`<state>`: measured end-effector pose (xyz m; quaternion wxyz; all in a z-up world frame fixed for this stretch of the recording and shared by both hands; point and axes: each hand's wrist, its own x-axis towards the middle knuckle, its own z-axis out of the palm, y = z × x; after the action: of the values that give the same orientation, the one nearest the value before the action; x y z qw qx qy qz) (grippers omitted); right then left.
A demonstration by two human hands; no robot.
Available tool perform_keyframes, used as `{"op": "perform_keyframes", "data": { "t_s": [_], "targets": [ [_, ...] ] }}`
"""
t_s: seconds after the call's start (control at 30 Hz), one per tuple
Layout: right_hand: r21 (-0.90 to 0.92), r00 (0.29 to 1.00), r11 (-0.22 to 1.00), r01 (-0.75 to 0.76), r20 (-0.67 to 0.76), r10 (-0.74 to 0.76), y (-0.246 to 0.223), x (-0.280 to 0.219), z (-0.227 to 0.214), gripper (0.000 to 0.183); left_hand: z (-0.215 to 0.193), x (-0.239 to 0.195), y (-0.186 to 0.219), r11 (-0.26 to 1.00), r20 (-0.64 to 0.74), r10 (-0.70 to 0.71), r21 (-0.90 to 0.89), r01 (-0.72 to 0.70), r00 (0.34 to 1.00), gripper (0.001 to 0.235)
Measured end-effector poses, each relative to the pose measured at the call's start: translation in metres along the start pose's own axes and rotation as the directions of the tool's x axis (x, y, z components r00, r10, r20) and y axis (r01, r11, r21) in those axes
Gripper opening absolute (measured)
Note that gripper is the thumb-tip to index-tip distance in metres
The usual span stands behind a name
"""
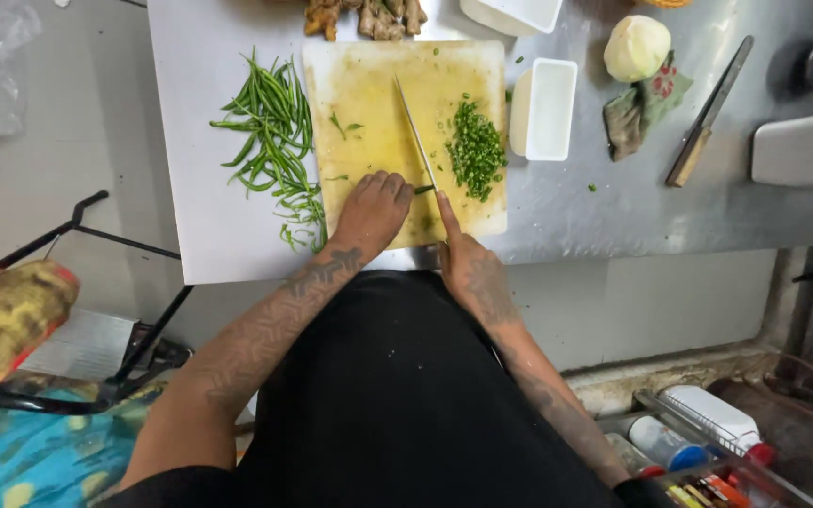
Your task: The person sits at a stainless steel prep counter and chops green chilies on a cutting board with a knife, adding sliced chilies one at a time to a growing pile of chopped pieces. Trimmed stems and scraps are pushed to the side of the board as the pile of chopped chili accumulates.
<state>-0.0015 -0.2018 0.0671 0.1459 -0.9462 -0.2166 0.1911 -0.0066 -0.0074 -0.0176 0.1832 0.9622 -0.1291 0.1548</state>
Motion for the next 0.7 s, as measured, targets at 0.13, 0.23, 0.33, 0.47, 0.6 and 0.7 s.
{"op": "perform_keyframes", "data": {
  "t_s": [0.13, 0.23, 0.33, 0.47, 0.6, 0.7],
  "targets": [
    [0.031, 0.991, 0.996, 0.086, -0.109, -0.082, 0.007, 0.009, 0.013, 0.073, 0.002, -0.004, 0.004, 1.0, 0.02, -0.014, -0.014, 0.014, 1.0, 0.019],
    [0.089, 0.999, 0.995, 0.033, -0.033, -0.03, -0.009, 0.005, -0.014, 0.077, -0.001, -0.001, 0.003, 1.0, 0.022, -0.013, -0.003, 0.013, 1.0, 0.018],
    [0.018, 0.987, 0.995, -0.095, 0.136, 0.091, -0.004, 0.005, -0.007, 0.079, -0.001, 0.006, 0.001, 1.0, 0.045, -0.014, -0.013, 0.014, 0.999, 0.018],
    [0.133, 0.995, 0.988, -0.076, 0.072, 0.067, -0.018, 0.016, -0.016, 0.073, 0.002, -0.006, 0.002, 0.999, 0.054, 0.0, -0.044, 0.003, 0.999, 0.02],
    [0.13, 0.981, 0.983, -0.129, 0.165, 0.107, -0.009, 0.006, -0.005, 0.078, 0.003, 0.004, 0.0, 0.999, 0.043, 0.003, -0.043, -0.001, 0.999, 0.02],
    [0.206, 0.988, 0.969, -0.139, 0.099, 0.121, -0.011, 0.015, 0.006, 0.073, -0.005, 0.005, 0.005, 0.998, 0.064, -0.016, -0.067, 0.02, 0.998, 0.02]
  ]
}}
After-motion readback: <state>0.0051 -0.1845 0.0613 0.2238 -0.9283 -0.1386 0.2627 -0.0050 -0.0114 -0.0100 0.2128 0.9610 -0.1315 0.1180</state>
